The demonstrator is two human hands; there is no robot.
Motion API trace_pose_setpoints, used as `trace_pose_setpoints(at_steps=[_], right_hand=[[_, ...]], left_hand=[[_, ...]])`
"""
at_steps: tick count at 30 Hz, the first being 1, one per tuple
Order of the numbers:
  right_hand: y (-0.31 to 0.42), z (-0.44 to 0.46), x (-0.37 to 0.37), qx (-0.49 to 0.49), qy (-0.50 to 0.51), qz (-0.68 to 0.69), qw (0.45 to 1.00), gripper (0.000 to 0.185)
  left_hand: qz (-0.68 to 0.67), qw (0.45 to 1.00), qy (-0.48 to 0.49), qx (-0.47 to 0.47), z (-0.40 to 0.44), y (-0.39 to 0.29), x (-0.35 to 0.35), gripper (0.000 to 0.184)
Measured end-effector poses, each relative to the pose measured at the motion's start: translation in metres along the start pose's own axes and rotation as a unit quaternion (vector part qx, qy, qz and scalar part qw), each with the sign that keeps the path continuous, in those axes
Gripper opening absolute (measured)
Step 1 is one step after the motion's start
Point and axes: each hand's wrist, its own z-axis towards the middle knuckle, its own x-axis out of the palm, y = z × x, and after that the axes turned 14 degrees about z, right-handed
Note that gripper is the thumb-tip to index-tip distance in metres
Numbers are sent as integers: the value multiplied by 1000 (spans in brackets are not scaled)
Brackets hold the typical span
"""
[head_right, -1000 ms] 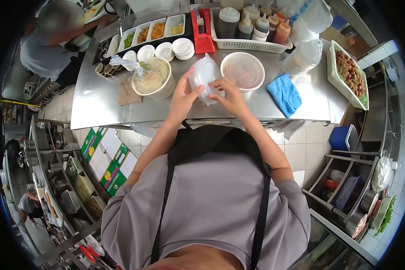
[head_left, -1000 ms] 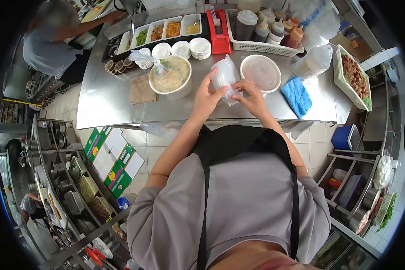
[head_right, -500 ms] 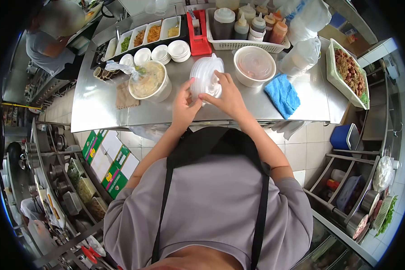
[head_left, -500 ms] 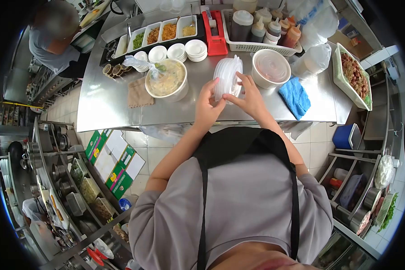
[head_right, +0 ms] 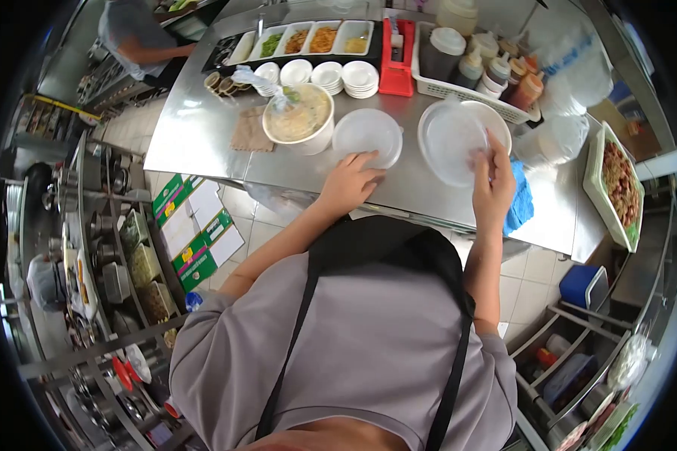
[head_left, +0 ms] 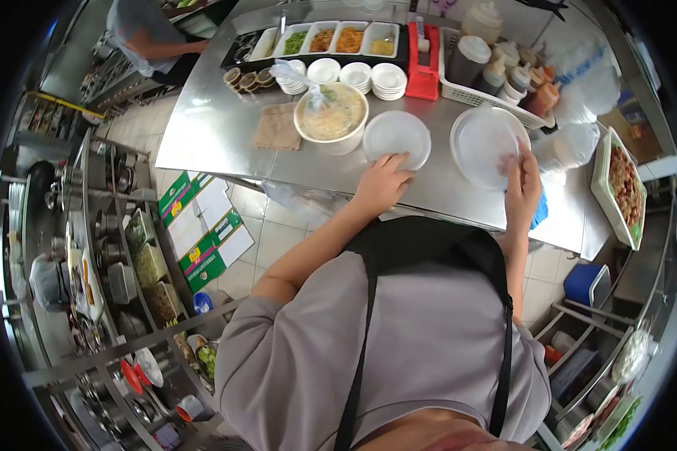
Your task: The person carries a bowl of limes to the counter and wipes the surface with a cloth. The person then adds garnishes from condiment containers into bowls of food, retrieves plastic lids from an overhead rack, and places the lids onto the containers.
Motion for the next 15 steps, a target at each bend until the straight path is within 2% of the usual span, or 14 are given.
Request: trace_pose_setpoints(at_steps=[1, 3, 5, 7, 10, 15], right_hand=[[5, 0, -1, 4, 27, -16, 1000, 31], [12, -3, 6, 32, 64, -10, 997, 29], [7, -7, 13, 60, 133, -10, 989, 27], [9, -12, 22, 73, 186, -30, 979, 25], [11, -11, 26, 56, 198, -27, 978, 25], [12, -6, 22, 58, 173, 2, 983, 25]], left_hand=[[-23, 1000, 7, -20, 3, -3, -3, 20], [-276, 950, 3, -144, 19, -13, -16, 19], [-502, 829, 33, -244, 31, -17, -31, 21], [-686, 651, 95, -311, 40, -11, -37, 24], [-694, 625, 154, -323, 46, -7, -47, 29], [-687, 636, 195, -291, 46, 1, -56, 27]])
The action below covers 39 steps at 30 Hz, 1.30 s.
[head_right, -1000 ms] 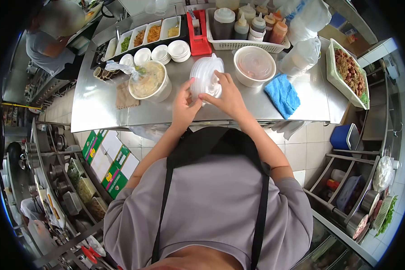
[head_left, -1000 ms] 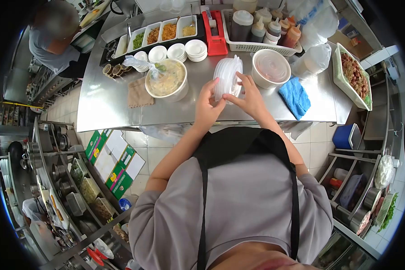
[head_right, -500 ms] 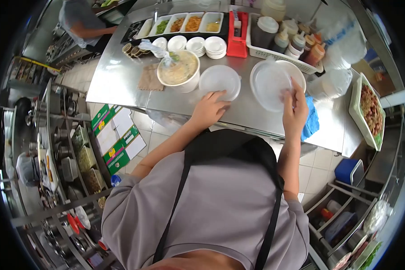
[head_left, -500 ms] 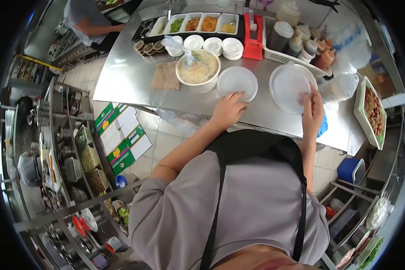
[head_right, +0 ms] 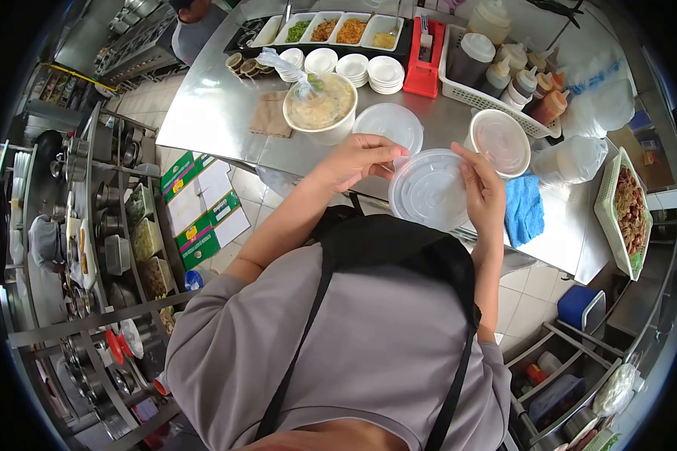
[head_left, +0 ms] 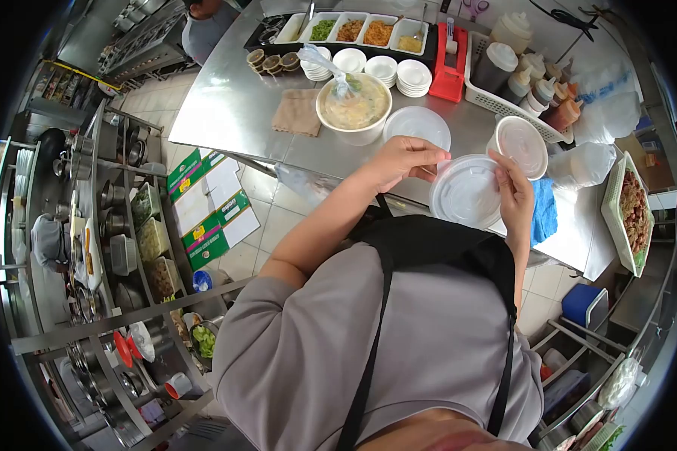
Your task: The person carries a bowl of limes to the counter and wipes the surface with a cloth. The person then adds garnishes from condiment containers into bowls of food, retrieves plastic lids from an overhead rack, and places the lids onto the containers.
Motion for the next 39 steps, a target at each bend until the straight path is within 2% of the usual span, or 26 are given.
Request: trace_pose_setpoints(at_steps=[4, 7, 10, 13, 16, 21, 22, 24, 27, 28, 34, 37, 39], right_hand=[[3, 2, 1, -17, 9, -39, 999, 24], [-2, 3, 4, -41, 2, -53, 998, 24], [6, 1, 10, -40, -21, -48, 998, 24], [12, 1, 14, -81, -22, -90, 992, 24], [10, 2, 14, -97, -16, -104, 990, 24], [17, 6, 24, -125, 1, -107, 986, 25], [23, 7, 29, -165, 11, -133, 977, 25], [34, 9, 39, -242, 28, -186, 952, 25], [34, 13, 40, -255, 107, -192, 942, 21], [42, 16, 41, -241, 100, -235, 936, 14], [62, 26, 41, -240, 213, -192, 928, 19], [51, 27, 38, -186, 218, -96, 953, 18], [48, 28, 38, -195, 212, -73, 955, 15]], left_hand=[[24, 1000, -5, 0, -6, -5, 0, 26], [104, 993, -49, 19, -10, -12, 5, 28], [174, 979, -67, 78, -10, -10, 5, 30], [179, 977, -61, 98, -10, -10, 7, 27], [249, 963, -75, 75, -13, -14, 11, 23], [60, 998, 6, 14, -12, -12, 8, 23], [25, 999, 25, 5, -12, -11, 8, 23], [22, 999, 39, 3, -13, -12, 10, 23], [-4, 999, 49, 9, -13, -16, 11, 23], [-17, 998, 52, 12, -14, -18, 10, 23], [77, 996, 35, -39, -27, -38, 13, 24], [82, 995, 34, -49, -22, -35, 10, 25], [80, 995, 45, -50, -23, -35, 11, 27]])
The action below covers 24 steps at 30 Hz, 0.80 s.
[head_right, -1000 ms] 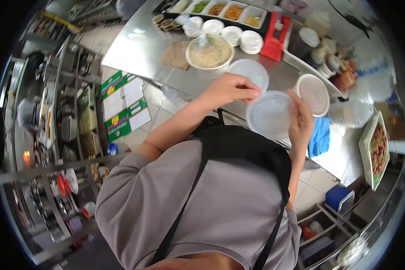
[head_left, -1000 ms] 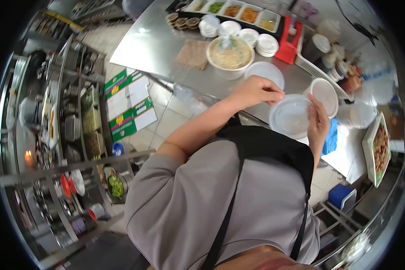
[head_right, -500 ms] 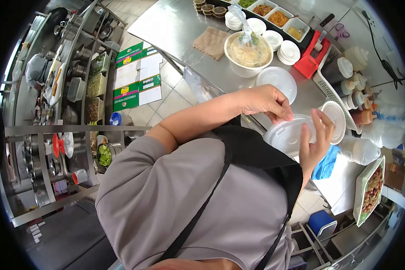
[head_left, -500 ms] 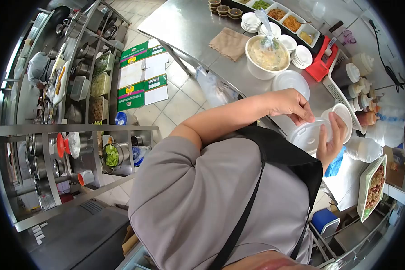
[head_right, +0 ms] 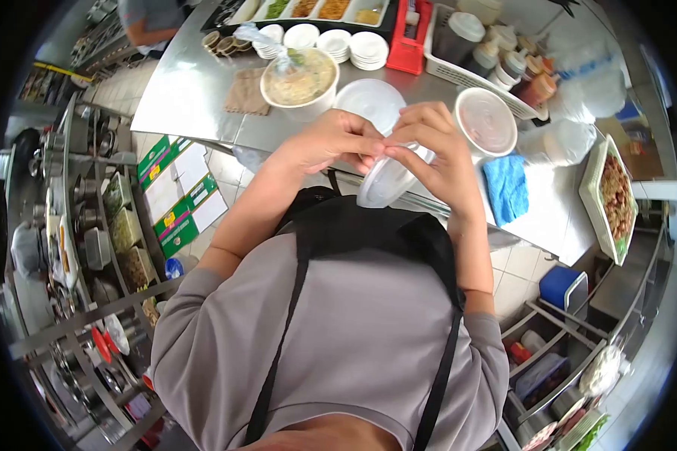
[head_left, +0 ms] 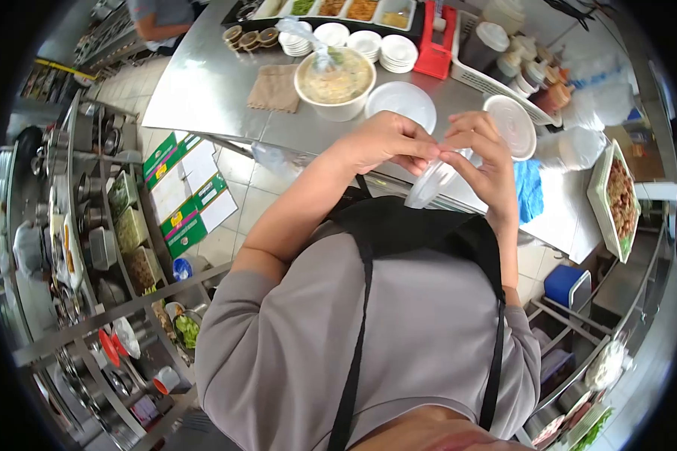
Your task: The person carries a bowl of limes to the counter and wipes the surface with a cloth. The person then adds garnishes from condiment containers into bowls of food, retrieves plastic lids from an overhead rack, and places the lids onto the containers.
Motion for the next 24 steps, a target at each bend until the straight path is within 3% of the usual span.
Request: trace_pose_setpoints(at_steps=[6, 10, 12, 14, 16, 18, 20, 21, 23, 24], right_hand=[[7, -10, -1, 5, 0, -32, 999, 10], [9, -30, -12, -18, -15, -6, 1000, 8], [15, -45, -33, -91, -64, 41, 993, 11], [20, -63, -49, -113, -225, 90, 963, 22], [26, -71, -65, -162, -313, 182, 918, 10], [26, -76, -87, -155, -257, 193, 934, 9], [11, -75, -73, -47, -388, 54, 919, 13], [15, -62, -57, 47, -407, 64, 910, 22], [10, -47, -37, 104, -237, 105, 960, 33], [7, -40, -25, 117, -217, 129, 961, 38]], left_hand=[[15, 1000, 9, 7, 3, 3, 1, 27], [81, 996, -43, 22, 1, -3, -6, 22], [114, 987, -108, 24, -6, -5, -26, 20], [124, 986, -112, 17, -19, -6, -47, 17], [127, 984, -122, 31, -28, -5, -60, 15], [124, 980, -140, 70, -30, -2, -65, 13], [139, 981, -114, 75, -25, -1, -60, 11], [139, 982, -103, 73, -23, -5, -44, 11], [144, 984, -70, 72, -15, 0, -21, 10], [150, 985, -48, 71, -8, 12, -13, 10]])
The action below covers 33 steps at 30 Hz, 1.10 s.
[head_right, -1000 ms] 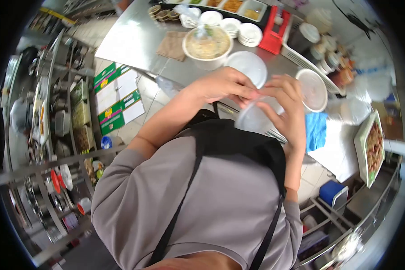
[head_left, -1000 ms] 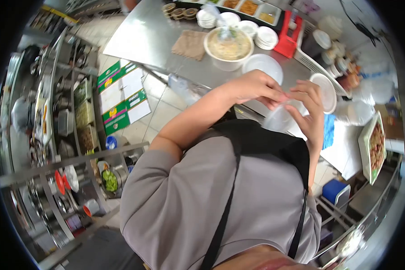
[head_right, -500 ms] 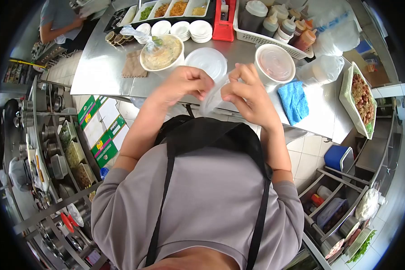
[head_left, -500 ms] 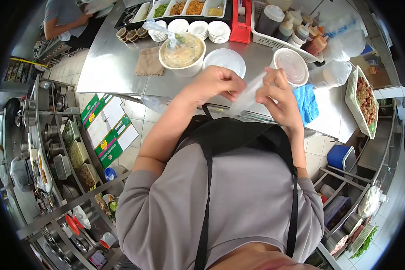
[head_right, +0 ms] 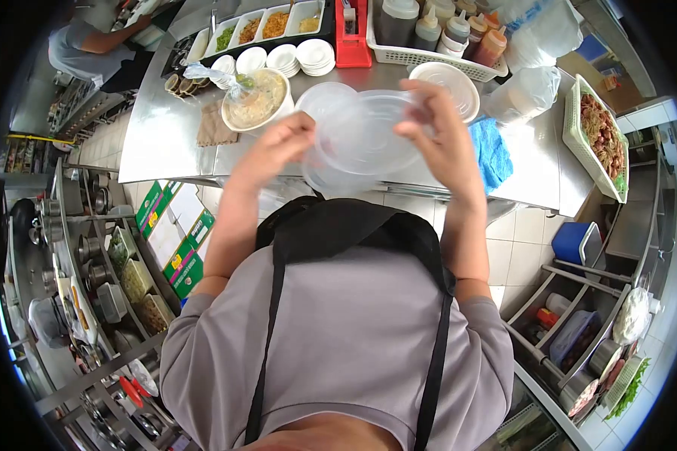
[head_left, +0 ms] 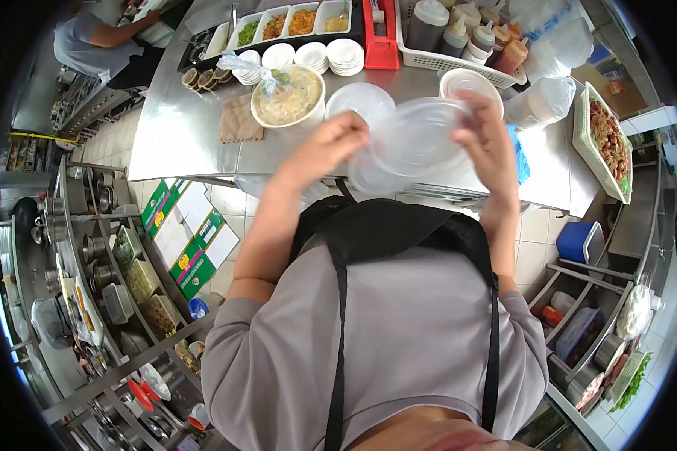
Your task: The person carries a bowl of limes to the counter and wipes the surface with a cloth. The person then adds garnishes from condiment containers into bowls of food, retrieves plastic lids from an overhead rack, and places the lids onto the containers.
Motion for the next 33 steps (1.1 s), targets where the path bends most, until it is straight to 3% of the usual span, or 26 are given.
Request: trace_pose_setpoints(at_steps=[1, 4, 5, 8, 9, 10, 11, 14, 17, 23, 26, 28, 29, 33], right_hand=[[-12, 2, -1, 22, 33, -3, 999, 38], [-24, 5, -10, -43, 125, -140, 981, 34], [-22, 2, -13, 42, 157, -60, 985, 33], [-19, -8, -20, 230, 143, -2, 963, 35], [-21, -9, -25, 204, 103, 6, 974, 34], [-24, -11, -30, 179, 62, 15, 982, 33], [-26, -14, -36, 154, 20, 24, 988, 32], [-22, -15, -57, 100, -44, -29, 994, 26], [-21, -17, -69, 90, -97, -23, 991, 27], [-34, -23, -80, 46, -153, 29, 987, 21], [-39, -26, -87, 10, -192, 75, 979, 22], [-44, -26, -89, -17, -209, 156, 965, 25], [-45, -25, -86, -13, -210, 132, 969, 23], [-39, -11, -53, 10, -181, 75, 981, 18]], left_hand=[[4, 1000, 21, 2, 3, 3, 10, 10], [-34, 998, -9, 48, 3, 2, 38, 12], [-42, 997, -21, 60, 5, 6, 41, 16], [-59, 993, -97, 29, 12, 11, 46, 16], [118, 977, -153, 93, 20, 23, 42, 15], [291, 923, -203, 151, 30, 42, 36, 15], [453, 833, -244, 203, 34, 59, 33, 15], [573, 770, -225, 169, 35, 80, 30, 14], [611, 755, -191, 142, 38, 82, 28, 11], [589, 766, -198, 165, 47, 77, 20, 8], [477, 819, -262, 180, 52, 55, 7, 9], [347, 880, -296, 134, 51, 38, 4, 11], [279, 902, -312, 109, 50, 33, 2, 12], [146, 951, -263, 66, 47, 25, -6, 17]])
